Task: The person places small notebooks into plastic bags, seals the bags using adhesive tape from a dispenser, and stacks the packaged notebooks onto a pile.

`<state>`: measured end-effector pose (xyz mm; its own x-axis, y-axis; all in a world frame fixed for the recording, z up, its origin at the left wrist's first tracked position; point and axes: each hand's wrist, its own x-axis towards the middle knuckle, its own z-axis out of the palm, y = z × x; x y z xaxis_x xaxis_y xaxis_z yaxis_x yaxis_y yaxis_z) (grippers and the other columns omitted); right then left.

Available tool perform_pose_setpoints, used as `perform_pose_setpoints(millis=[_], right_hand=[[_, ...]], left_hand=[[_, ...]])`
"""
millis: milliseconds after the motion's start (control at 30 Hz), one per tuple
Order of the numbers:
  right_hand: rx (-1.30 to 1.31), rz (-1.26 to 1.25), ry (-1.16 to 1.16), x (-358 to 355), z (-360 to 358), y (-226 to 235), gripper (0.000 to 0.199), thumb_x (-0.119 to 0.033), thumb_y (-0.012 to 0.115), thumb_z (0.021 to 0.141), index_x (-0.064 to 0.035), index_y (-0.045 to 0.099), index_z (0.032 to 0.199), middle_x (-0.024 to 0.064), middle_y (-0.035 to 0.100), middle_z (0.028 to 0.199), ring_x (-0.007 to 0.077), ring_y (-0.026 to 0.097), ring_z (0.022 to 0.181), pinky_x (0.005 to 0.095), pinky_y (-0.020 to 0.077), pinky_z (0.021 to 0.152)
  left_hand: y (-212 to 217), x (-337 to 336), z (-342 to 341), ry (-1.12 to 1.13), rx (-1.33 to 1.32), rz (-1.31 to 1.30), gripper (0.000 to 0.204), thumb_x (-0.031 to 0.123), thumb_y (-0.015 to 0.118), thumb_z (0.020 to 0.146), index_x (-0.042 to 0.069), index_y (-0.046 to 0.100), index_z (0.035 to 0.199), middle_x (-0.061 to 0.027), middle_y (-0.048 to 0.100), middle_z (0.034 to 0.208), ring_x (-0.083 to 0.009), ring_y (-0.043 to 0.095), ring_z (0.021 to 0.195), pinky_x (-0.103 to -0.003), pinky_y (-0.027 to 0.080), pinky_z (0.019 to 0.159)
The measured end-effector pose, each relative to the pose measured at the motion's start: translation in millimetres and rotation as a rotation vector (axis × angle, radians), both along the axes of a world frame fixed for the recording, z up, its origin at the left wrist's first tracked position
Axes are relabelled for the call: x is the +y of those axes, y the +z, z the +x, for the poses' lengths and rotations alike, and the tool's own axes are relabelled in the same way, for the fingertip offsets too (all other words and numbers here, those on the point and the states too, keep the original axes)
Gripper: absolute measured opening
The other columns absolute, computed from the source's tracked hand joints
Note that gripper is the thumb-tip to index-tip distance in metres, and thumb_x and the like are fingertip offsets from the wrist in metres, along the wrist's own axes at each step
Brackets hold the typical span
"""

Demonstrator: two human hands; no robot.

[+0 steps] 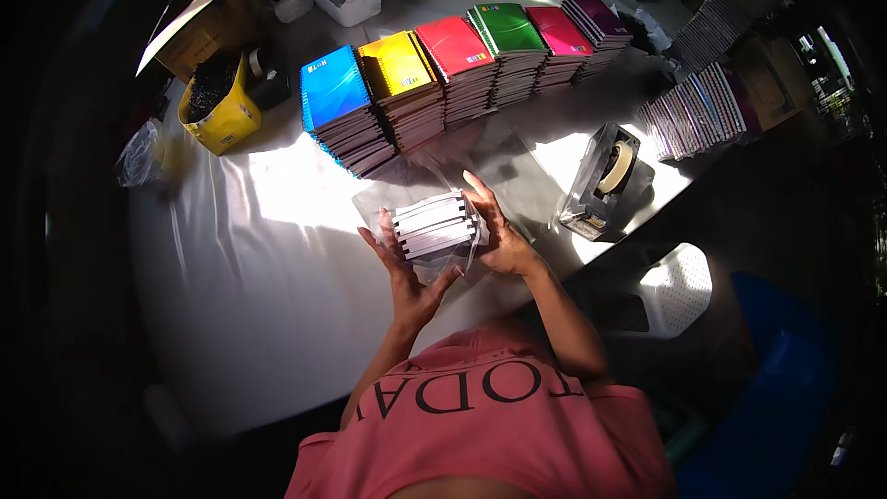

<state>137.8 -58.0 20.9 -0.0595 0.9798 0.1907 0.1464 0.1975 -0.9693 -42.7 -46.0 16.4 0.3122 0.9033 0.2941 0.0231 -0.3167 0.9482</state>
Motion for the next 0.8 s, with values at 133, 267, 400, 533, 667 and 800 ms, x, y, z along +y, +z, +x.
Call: perform_pose_setpoints(millis=[133, 267, 400, 533, 667, 800], right_hand=[[-0.240, -0.443, 0.132, -17, -3, -1, 0.103, -0.014, 0.077, 0.065, -0.0118, 0.012, 0.146, 0.0154, 0.018, 0.149, 0.0299, 0.024, 0.136, 0.0387, 0.0245, 0.108], [-0.095, 0.080, 0.012, -10, 6, 30, 0.063, -0.022, 0.078, 0.066, -0.0185, 0.053, 0.123, 0.0093, 0.036, 0.142, 0.0332, 0.023, 0.135, 0.0412, 0.0252, 0.108], [-0.480, 0.222, 0.030, 21, 11, 75, 0.016, -0.025, 0.075, 0.071, -0.0134, 0.069, 0.081, 0.0079, 0.043, 0.136, 0.0316, 0.027, 0.134, 0.0443, 0.0257, 0.107], [0.325, 0.153, 0.052, 32, 12, 84, 0.069, -0.037, 0.078, 0.066, -0.0124, 0.050, 0.123, 0.0127, 0.033, 0.143, 0.0303, 0.026, 0.135, 0.0519, 0.0192, 0.107], [0.076, -0.007, 0.008, 21, 39, 14, 0.132, -0.043, 0.089, 0.043, -0.0091, 0.012, 0.145, 0.0134, 0.020, 0.148, 0.0267, 0.016, 0.138, 0.0404, 0.0138, 0.111], [0.492, -0.103, -0.050, 23, -32, -8, 0.127, -0.047, 0.088, 0.045, -0.0056, 0.018, 0.143, 0.0106, 0.030, 0.140, 0.0206, 0.028, 0.131, 0.0342, 0.0227, 0.108]], left_hand=[[-21, -4, -13, 0.038, 0.228, 0.038, 0.135, 0.031, 0.088, 0.054, 0.005, -0.011, 0.143, -0.0180, 0.015, 0.149, -0.0331, 0.029, 0.129, -0.042, 0.029, 0.105], [-11, 15, -14, 0.023, 0.218, 0.098, 0.138, 0.036, 0.090, 0.043, -0.001, 0.003, 0.143, -0.0197, 0.027, 0.142, -0.0335, 0.030, 0.127, -0.042, 0.028, 0.106], [-16, 41, -4, -0.055, -0.105, -0.034, 0.139, 0.035, 0.091, 0.040, -0.002, 0.004, 0.142, -0.0182, 0.035, 0.132, -0.0290, 0.044, 0.118, -0.040, 0.039, 0.098], [-24, 46, 5, 0.014, -0.109, 0.005, 0.146, 0.034, 0.092, 0.037, 0.000, -0.003, 0.142, -0.0170, 0.035, 0.130, -0.0269, 0.045, 0.117, -0.038, 0.038, 0.100], [-26, 46, 0, -0.081, -0.228, -0.001, 0.155, 0.039, 0.093, 0.032, 0.001, -0.008, 0.143, -0.0176, 0.030, 0.135, -0.0273, 0.040, 0.122, -0.039, 0.034, 0.103], [-16, 37, 6, -0.083, -0.401, -0.174, 0.148, 0.068, 0.079, 0.044, 0.002, -0.008, 0.144, -0.0172, 0.027, 0.138, -0.0292, 0.033, 0.127, -0.041, 0.027, 0.106]])
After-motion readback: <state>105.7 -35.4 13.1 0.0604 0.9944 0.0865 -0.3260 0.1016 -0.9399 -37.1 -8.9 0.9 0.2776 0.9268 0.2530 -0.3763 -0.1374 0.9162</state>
